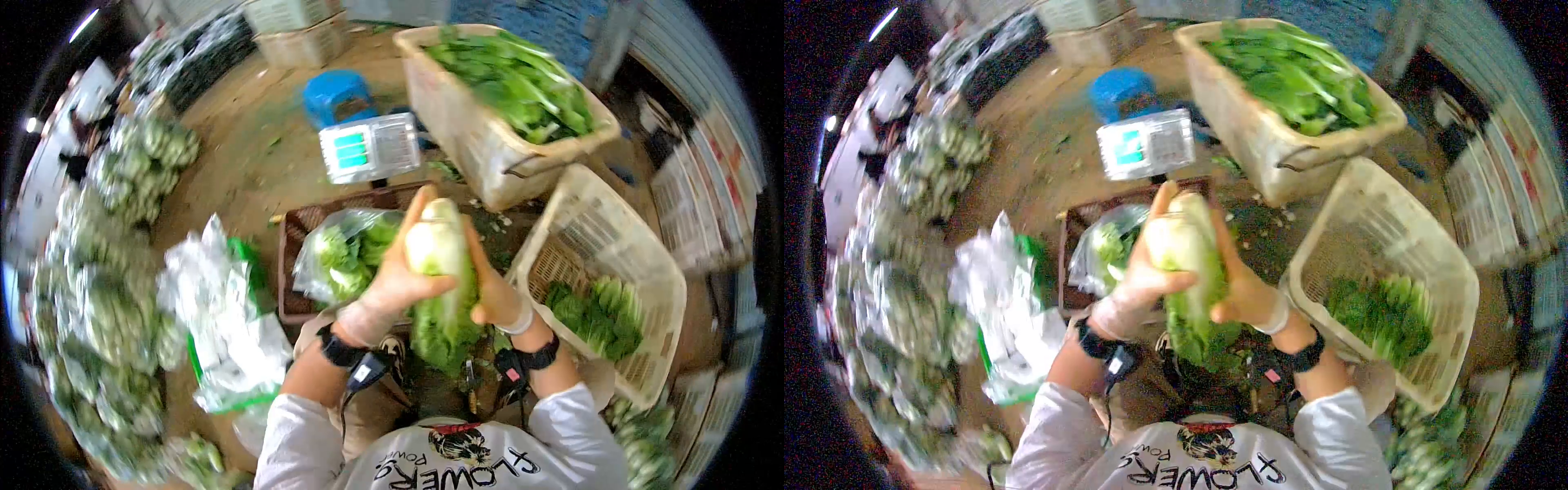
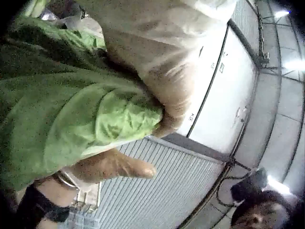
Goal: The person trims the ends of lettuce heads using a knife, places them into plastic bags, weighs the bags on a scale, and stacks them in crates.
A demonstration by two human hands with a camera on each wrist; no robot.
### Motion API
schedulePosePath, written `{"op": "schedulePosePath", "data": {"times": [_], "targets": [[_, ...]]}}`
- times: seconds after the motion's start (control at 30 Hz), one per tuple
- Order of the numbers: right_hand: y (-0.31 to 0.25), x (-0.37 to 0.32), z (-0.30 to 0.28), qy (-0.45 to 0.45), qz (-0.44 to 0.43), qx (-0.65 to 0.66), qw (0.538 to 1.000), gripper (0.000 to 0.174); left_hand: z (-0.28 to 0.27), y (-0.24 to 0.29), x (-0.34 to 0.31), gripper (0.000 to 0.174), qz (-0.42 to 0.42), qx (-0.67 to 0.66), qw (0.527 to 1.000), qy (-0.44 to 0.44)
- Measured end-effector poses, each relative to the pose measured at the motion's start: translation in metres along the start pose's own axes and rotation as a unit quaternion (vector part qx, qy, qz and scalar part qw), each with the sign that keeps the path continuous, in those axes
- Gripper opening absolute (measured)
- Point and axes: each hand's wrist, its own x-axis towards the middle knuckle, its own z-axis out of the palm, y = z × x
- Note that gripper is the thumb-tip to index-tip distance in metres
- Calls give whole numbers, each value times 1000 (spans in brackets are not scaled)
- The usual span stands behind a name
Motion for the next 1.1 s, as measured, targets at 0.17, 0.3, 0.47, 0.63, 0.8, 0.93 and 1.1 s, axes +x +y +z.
{"op": "schedulePosePath", "data": {"times": [0.17, 0.3, 0.47, 0.63, 0.8, 0.93, 1.1], "targets": [[8, -27, 17, 17, 57, -157, 986, 125, 24, -24, -15, 113, 216, 270, 937, 38], [9, -34, 14, 44, 92, -240, 965, 97, 24, -21, -25, 117, 172, 269, 946, 55], [-14, 22, 14, 127, 5, -163, 978, 93, -58, 41, -31, 105, 156, 387, 892, 171], [-49, 124, 58, -92, -23, -712, 696, 86, -198, -35, -63, 118, -103, 698, 559, 436], [45, 212, 148, -484, 203, -720, 453, 79, -256, -101, -91, 45, -295, 489, 754, 325], [133, 251, 185, -605, 229, -631, 429, 59, -262, -87, -111, 20, -78, 38, 913, 399], [169, 238, 218, -548, 158, -548, 612, 47, -252, -47, -104, 22, -73, -59, 942, 321]]}}
